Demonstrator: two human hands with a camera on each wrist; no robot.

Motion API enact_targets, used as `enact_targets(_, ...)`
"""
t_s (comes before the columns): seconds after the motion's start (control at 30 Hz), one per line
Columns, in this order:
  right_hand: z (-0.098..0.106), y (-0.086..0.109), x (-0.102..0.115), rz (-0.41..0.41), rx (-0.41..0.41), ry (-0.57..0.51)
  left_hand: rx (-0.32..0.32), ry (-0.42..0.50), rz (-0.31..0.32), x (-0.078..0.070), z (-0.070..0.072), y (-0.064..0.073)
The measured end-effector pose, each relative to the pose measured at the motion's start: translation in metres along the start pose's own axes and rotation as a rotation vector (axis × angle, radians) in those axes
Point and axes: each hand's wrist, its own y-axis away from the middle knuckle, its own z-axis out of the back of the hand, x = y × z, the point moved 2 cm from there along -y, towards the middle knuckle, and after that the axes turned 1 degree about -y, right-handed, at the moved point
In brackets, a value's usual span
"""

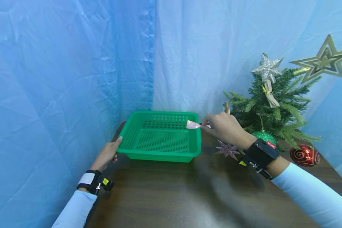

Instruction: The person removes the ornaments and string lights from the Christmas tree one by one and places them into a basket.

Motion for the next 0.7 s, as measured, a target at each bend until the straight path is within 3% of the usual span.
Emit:
enact_targets(0.33, -0.010, -0.001, 0.003, 0.040, -0.025, -0.004, -0.011, -0.004, 0.003, 0.000, -0.003, 0.000)
enact_targets(0.7, -0.019, -0.001, 0.004, 0.033, 0.003, -0.018, -0.025, -0.001, 0.002, 0.000, -0.005, 0.000)
